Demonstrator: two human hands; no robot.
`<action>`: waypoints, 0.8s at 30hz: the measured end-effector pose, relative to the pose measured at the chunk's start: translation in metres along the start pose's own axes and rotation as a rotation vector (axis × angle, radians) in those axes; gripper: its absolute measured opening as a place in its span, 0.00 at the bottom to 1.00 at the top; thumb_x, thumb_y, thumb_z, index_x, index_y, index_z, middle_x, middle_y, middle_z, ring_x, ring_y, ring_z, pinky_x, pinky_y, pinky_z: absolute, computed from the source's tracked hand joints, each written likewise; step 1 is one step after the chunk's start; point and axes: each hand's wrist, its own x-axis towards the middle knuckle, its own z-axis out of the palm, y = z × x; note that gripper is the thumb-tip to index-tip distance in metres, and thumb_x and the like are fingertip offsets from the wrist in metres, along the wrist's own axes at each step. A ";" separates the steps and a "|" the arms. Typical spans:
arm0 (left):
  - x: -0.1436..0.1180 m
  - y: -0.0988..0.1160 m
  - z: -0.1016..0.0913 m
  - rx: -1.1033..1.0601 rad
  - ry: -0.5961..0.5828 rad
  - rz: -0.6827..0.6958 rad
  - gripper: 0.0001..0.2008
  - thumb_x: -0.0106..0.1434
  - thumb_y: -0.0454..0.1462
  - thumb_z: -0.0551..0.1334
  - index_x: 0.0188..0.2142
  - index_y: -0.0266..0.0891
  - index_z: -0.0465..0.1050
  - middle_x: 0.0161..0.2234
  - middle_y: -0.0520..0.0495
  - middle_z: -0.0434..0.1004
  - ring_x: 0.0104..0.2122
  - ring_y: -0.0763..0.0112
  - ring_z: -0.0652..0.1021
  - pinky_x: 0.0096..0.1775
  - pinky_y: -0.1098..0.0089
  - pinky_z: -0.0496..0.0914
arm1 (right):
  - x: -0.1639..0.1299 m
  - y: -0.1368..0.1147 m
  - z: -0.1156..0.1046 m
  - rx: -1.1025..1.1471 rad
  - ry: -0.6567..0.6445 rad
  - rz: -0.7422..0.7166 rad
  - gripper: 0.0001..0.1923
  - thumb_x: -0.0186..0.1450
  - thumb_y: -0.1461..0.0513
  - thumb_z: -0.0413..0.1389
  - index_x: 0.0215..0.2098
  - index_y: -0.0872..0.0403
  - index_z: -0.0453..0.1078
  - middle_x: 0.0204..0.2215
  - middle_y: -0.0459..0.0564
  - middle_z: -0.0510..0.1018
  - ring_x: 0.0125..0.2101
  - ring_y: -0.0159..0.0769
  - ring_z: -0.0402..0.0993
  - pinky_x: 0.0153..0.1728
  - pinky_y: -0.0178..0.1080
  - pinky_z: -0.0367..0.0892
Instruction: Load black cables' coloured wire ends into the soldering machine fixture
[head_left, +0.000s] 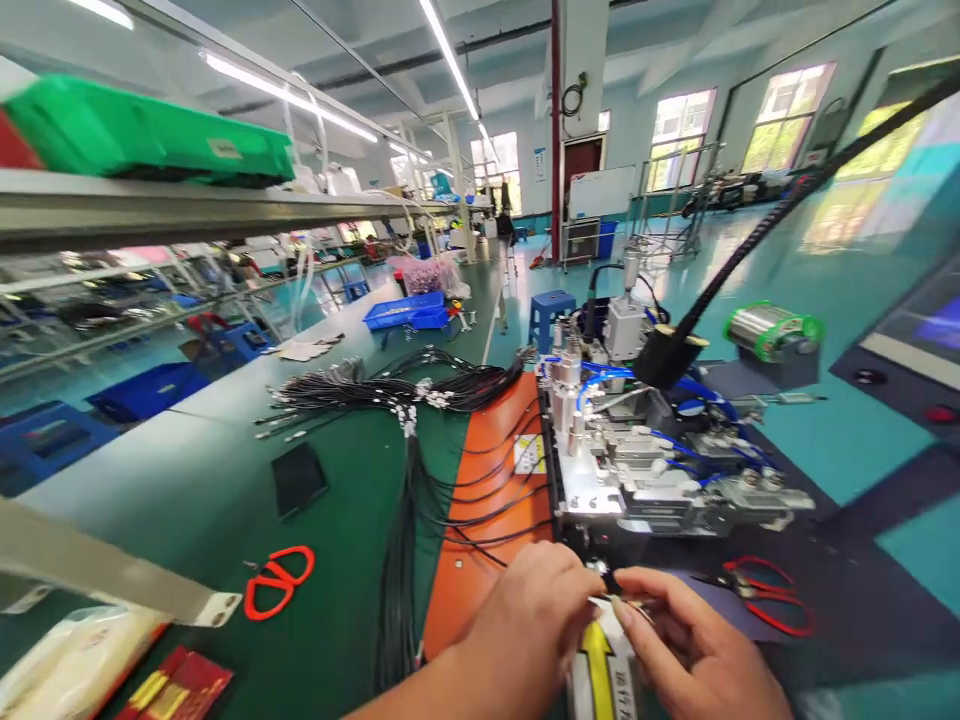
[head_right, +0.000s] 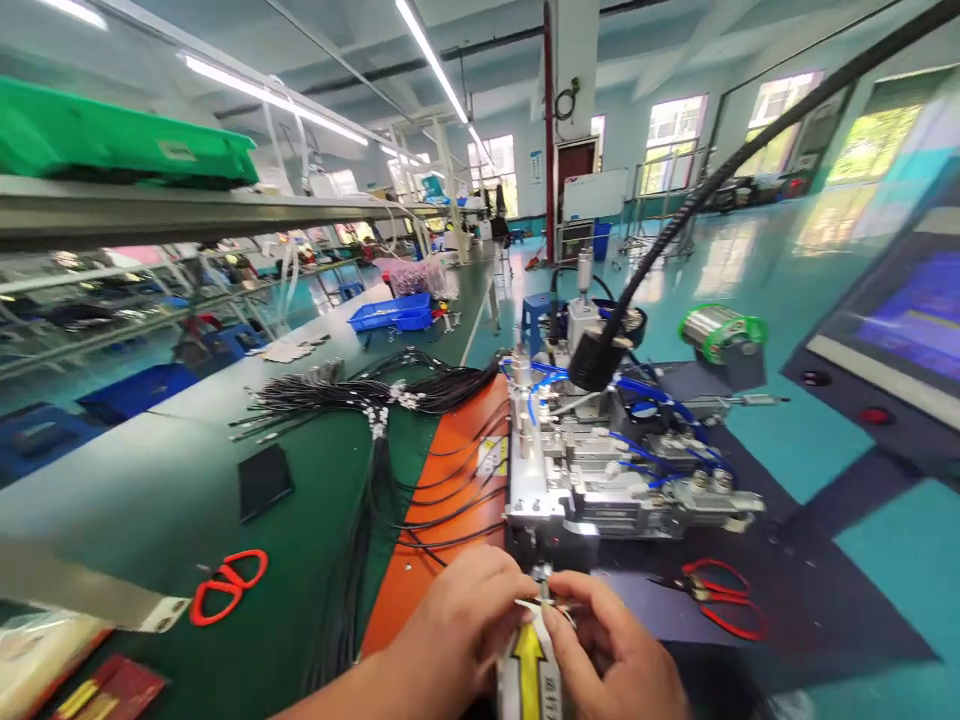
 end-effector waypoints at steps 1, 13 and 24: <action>0.003 -0.001 0.002 -0.001 0.007 -0.013 0.06 0.68 0.33 0.56 0.41 0.41 0.72 0.36 0.47 0.73 0.37 0.67 0.71 0.37 0.69 0.66 | -0.001 0.005 0.002 0.054 0.033 0.014 0.23 0.64 0.46 0.59 0.49 0.53 0.73 0.41 0.54 0.79 0.36 0.42 0.78 0.36 0.35 0.76; -0.001 -0.018 0.011 -0.078 0.143 0.060 0.05 0.69 0.32 0.56 0.35 0.38 0.68 0.31 0.48 0.67 0.32 0.70 0.68 0.33 0.70 0.61 | -0.019 0.007 0.017 0.124 0.295 -0.022 0.22 0.66 0.50 0.60 0.54 0.51 0.68 0.39 0.50 0.77 0.31 0.33 0.75 0.34 0.31 0.73; -0.006 -0.022 0.011 -0.139 0.093 0.037 0.06 0.71 0.31 0.54 0.37 0.39 0.66 0.32 0.50 0.67 0.33 0.72 0.69 0.36 0.71 0.64 | -0.012 0.000 -0.001 -0.117 0.211 -0.203 0.11 0.73 0.57 0.53 0.51 0.48 0.71 0.39 0.47 0.75 0.29 0.29 0.73 0.30 0.27 0.71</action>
